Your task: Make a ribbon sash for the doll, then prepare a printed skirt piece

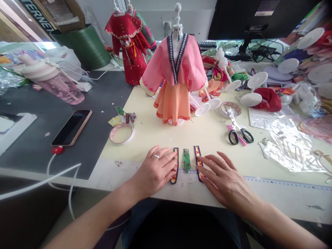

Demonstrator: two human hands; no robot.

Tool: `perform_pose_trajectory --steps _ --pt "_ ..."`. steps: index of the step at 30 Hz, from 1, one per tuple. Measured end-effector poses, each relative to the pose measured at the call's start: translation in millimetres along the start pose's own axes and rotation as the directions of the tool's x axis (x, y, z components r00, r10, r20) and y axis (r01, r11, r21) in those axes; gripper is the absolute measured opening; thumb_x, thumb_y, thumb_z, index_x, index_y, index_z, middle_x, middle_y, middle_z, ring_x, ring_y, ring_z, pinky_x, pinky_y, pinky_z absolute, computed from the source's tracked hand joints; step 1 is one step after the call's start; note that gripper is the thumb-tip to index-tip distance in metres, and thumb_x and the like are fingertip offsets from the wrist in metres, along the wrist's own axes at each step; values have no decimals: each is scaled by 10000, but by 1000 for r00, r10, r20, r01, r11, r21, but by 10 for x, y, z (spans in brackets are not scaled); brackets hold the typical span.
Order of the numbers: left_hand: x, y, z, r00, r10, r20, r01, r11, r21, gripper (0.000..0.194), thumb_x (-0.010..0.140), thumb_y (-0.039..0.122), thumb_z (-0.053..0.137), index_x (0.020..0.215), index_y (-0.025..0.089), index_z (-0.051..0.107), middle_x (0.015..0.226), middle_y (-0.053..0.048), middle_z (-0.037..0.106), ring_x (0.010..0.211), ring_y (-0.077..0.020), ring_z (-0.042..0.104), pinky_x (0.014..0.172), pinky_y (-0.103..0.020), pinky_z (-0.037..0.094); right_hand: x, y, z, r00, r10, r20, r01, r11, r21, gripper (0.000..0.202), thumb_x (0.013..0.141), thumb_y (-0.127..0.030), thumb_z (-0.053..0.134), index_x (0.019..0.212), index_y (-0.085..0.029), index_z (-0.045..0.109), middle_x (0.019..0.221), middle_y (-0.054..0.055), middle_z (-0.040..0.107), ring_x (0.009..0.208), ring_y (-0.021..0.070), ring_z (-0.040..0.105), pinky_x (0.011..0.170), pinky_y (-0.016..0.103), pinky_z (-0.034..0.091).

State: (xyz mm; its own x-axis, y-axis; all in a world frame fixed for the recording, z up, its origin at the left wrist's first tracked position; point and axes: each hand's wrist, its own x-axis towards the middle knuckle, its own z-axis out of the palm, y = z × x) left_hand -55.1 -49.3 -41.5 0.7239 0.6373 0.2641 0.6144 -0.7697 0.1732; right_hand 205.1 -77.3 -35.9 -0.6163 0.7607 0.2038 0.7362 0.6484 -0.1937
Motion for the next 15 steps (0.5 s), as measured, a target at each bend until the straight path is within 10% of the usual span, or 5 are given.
perform_pose_trajectory --steps 15 --pt "65 -2 2 999 31 9 -31 999 -8 267 909 290 482 1102 159 612 1201 -91 617 1173 -277 487 1056 -506 294 159 -105 69 997 -71 0 71 997 29 264 875 -192 485 1116 -178 593 1248 82 596 1170 264 486 1046 522 352"
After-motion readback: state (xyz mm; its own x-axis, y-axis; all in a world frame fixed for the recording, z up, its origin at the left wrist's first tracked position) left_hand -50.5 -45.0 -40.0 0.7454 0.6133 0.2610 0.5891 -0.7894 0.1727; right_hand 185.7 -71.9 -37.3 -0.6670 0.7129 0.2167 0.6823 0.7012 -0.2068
